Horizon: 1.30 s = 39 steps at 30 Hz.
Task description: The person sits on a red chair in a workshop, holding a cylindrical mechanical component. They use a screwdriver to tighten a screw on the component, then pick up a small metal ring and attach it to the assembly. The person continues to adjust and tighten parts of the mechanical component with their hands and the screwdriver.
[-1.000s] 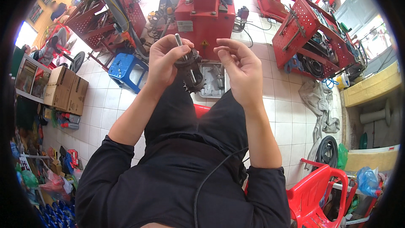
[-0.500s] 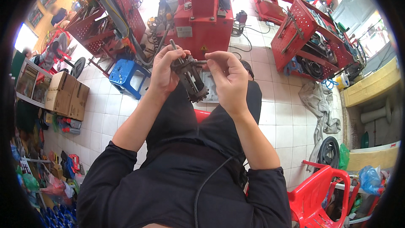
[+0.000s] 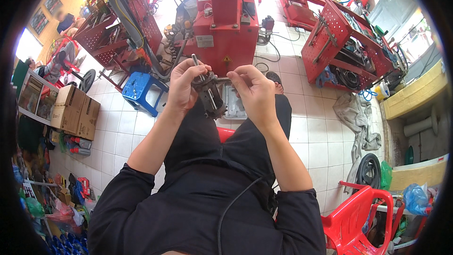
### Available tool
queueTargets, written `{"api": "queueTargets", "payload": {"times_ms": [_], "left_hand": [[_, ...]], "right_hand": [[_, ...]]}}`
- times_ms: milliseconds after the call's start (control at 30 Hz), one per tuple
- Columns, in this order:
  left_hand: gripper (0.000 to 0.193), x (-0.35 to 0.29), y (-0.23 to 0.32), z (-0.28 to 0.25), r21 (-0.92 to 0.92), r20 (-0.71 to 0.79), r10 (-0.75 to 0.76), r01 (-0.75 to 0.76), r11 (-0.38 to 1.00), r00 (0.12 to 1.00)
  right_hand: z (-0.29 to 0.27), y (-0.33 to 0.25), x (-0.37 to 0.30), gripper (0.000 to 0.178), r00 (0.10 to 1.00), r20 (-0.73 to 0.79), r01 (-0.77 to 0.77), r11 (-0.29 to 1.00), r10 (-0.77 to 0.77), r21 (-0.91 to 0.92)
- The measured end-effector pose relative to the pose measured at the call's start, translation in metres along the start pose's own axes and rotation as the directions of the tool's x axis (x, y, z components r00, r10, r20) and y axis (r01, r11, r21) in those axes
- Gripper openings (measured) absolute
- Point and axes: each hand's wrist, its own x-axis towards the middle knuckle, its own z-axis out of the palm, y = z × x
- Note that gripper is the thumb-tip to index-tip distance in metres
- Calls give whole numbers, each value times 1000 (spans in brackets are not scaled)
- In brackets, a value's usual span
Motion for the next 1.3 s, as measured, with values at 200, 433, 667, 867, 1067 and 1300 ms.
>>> {"api": "queueTargets", "payload": {"times_ms": [200,433,667,867,1067,1300], "left_hand": [[8,-1,-2,-5,48,-3,22,-22,999,1000],[7,0,3,-5,-21,-23,28,-28,999,999],[6,0,5,-6,4,-7,39,-39,999,999],[6,-1,5,-5,9,-12,27,-27,1000,1000],[7,-1,3,-5,24,8,13,-13,1000,1000],[8,0,1,-7,69,28,20,-21,997,999]], "right_hand": [[3,3,-3,21,999,2,-45,999,45,-1],[-6,2,1,28,977,208,-66,990,39,122],[-13,-1,7,17,973,227,-68,987,34,145],[-16,-1,7,17,971,239,-41,992,11,119],[-14,-2,7,24,965,226,-142,989,131,34],[-18,5,9,38,955,226,-168,979,191,-120]]}}
